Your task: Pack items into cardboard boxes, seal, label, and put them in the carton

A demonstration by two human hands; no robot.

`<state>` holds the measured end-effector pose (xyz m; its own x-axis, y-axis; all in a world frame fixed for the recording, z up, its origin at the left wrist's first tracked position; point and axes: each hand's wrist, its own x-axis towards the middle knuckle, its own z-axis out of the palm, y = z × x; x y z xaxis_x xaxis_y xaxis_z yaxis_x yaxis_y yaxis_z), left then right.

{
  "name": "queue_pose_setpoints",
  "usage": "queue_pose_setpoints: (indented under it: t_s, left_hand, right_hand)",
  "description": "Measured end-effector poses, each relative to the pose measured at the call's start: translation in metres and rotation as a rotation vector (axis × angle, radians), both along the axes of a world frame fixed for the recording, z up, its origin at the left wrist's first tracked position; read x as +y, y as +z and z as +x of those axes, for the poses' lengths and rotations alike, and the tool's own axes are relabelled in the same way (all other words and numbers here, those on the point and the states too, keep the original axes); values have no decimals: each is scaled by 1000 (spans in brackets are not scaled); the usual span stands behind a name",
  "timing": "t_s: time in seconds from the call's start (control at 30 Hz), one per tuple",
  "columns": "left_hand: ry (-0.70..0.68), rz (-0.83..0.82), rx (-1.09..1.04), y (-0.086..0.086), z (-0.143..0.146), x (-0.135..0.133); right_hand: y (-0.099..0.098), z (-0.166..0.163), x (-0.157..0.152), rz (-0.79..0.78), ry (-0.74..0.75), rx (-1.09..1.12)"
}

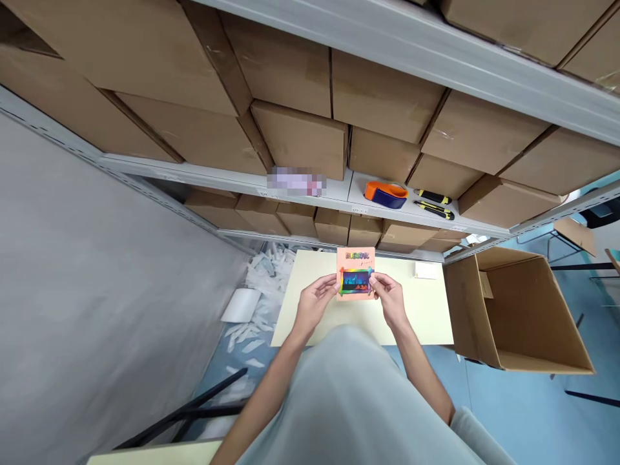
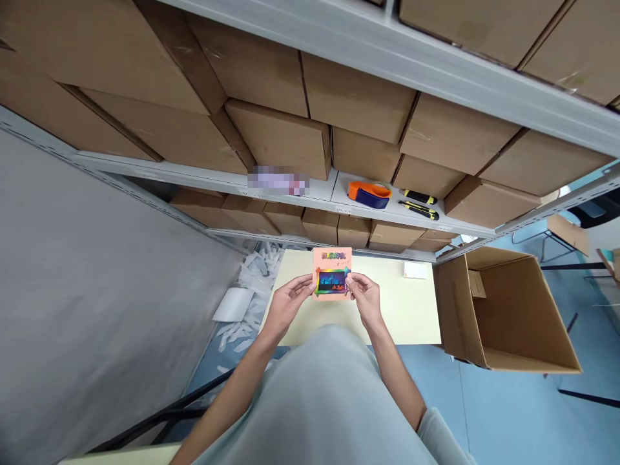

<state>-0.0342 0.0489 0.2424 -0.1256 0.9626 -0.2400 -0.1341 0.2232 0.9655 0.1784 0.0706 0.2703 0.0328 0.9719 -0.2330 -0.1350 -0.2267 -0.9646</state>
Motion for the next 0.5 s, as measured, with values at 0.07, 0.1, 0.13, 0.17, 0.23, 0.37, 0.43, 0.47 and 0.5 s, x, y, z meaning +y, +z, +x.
queue_pose_setpoints:
  t_s: [0.07,0.1,0.13,0.17,0.23,0.37,0.43,0.47,0.5]
  left_hand:
    - [-8,8,26,1,1,-1]
    - [-14,13,40,1,1,-1]
    - [-22,19,52,2,1,-1]
    - [-30,25,61,3,0,-2]
    - [-54,41,70,4,-1,-2]
    - [-117,76,97,3,-5,-3]
    - [-122,90,119,-1,-6,-5]
    - [-117,95,127,-3,-6,-5]
    - [-109,97,134,-4,-6,-6]
  right_hand:
    - [-3,4,-1,-11,-7,11]
    - [-4,6,-2,-15,-4,14]
    - [-5,8,-2,-16,5,15]
    - [-6,11,-3,-16,18,16]
    - [-7,15,-4,-19,50,15]
    - [-9,22,-8,-31,80,17]
    - [-8,24,-10,-26,83,15]
    - [-7,24,-12,-21,84,13]
    - [-6,24,-13,-16,86,10]
